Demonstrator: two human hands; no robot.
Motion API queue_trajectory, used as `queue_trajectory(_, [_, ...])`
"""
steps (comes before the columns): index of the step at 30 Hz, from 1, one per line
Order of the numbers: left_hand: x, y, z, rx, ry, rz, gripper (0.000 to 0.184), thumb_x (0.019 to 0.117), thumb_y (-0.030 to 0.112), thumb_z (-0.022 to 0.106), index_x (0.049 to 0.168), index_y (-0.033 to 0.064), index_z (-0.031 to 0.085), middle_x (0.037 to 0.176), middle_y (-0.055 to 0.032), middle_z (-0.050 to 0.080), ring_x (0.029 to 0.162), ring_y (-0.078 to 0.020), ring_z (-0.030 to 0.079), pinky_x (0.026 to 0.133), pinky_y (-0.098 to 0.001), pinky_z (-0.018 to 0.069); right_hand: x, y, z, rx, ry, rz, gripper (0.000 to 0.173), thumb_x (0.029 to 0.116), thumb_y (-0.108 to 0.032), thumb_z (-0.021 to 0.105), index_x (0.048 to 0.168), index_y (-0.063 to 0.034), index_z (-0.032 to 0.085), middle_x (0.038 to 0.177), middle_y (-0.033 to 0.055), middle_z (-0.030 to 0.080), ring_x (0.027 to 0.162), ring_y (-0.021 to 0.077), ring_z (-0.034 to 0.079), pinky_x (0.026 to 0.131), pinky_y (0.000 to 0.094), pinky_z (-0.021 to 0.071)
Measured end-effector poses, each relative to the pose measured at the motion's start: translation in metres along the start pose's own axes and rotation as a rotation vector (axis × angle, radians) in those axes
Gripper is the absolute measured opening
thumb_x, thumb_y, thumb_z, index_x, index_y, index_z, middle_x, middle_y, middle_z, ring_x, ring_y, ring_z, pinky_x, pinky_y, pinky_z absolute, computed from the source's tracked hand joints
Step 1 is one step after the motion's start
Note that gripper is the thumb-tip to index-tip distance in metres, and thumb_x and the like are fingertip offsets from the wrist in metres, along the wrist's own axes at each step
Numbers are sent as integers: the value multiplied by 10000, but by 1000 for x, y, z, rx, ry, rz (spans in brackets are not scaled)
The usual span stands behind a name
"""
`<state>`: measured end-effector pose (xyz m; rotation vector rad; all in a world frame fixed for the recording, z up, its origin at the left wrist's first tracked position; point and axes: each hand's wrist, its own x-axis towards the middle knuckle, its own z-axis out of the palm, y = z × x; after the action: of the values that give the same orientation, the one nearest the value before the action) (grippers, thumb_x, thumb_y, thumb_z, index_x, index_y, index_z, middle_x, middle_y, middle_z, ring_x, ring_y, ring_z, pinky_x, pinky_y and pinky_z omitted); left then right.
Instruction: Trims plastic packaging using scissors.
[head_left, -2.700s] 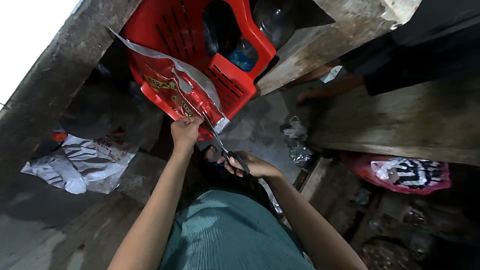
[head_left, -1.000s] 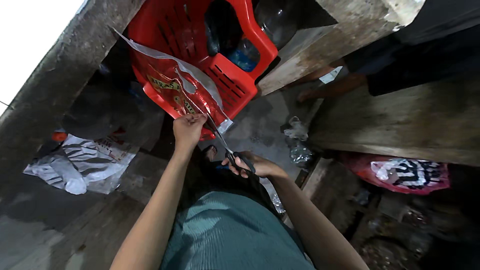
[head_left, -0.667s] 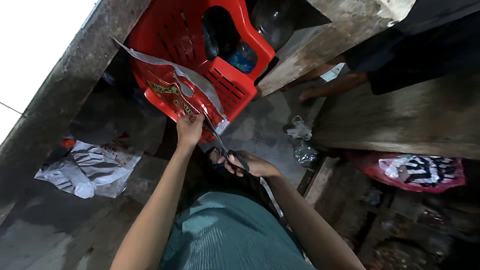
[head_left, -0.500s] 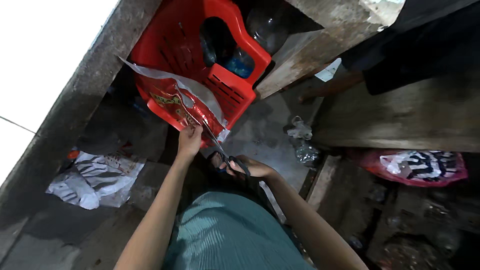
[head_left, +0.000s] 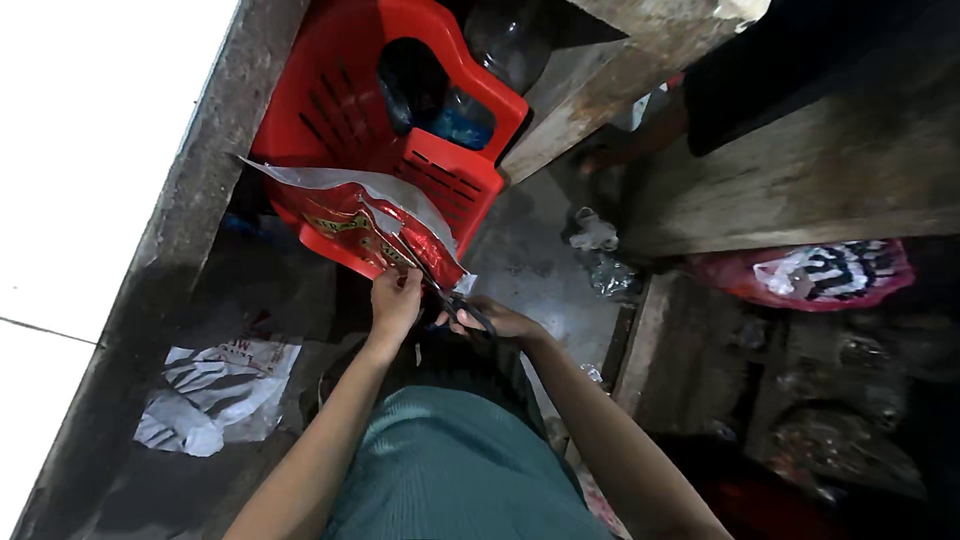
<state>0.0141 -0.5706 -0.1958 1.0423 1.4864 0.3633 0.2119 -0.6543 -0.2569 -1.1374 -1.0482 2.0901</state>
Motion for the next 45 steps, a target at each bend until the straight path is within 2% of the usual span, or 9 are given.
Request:
queue_trajectory(13, [13,-12,-10,-86,-8,33,205,1024,115,564,853,32,640,727,0,569,681,-61,535,675,-254,458,27,-2,-2,74,-137,-19,717,907,-747,549,1163,-81,620,775,-125,618,679,-28,582,634,141,492])
queue_trajectory(18, [0,-10,-16,-93,-127,66,210,1023,123,517,831,89,594,689,27,509,647,-60,495,655,-252,440,19,10,-7,86,-78,-91,611,932,-695,572,1039,-103,679,702,-109,625,603,-9,578,573,168,499])
queue_trajectory(22, [-17,-12,-28,-86,-271,43,224,1038,90,490,866,59,630,710,28,539,658,-44,509,652,-225,448,15,-2,-5,71,-137,19,763,862,-792,566,1162,-94,640,775,-125,638,660,-26,587,621,151,504])
queue_trajectory(25, [-17,-34,-76,314,-203,85,277,1052,173,488,877,20,639,773,-70,595,711,-164,568,682,-352,500,8,-16,-10,22,-218,77,854,834,-853,517,1210,-93,618,798,-116,635,632,-27,566,566,142,475])
queue_trajectory(27, [-13,-42,-111,746,-139,-111,440,1016,378,628,1138,-41,683,1069,-279,680,1009,-444,660,878,-637,510,-6,-21,-16,-10,-223,131,846,834,-859,506,1189,-103,641,794,-97,624,612,-9,563,545,158,480])
queue_trajectory(29, [-6,-50,-125,870,-122,-256,645,964,462,680,1382,-18,573,1366,-329,551,1284,-519,519,1040,-708,387,-23,-26,-21,-14,-197,199,798,808,-854,557,1136,-136,674,744,-103,616,571,-11,549,519,156,472])
queue_trajectory(35, [8,-17,-55,125,-58,69,304,1027,232,623,1201,-12,675,1106,-154,718,1026,-242,685,955,-457,530,-58,-42,-22,-76,-111,384,651,762,-789,692,977,-176,657,689,-106,612,505,-20,526,484,140,457])
queue_trajectory(41, [21,14,-1,-199,88,-110,156,950,164,730,966,9,729,875,-49,724,775,-77,628,710,-275,493,-70,-58,-7,-128,-8,430,603,785,-703,709,983,-139,640,650,-103,553,477,-34,473,472,123,421])
queue_trajectory(45, [24,24,6,-277,118,-327,172,963,200,706,1008,37,733,939,-67,714,878,-159,636,788,-392,501,-69,-51,-3,-130,-2,394,643,783,-734,683,993,-127,641,642,-115,517,485,-39,447,470,133,397])
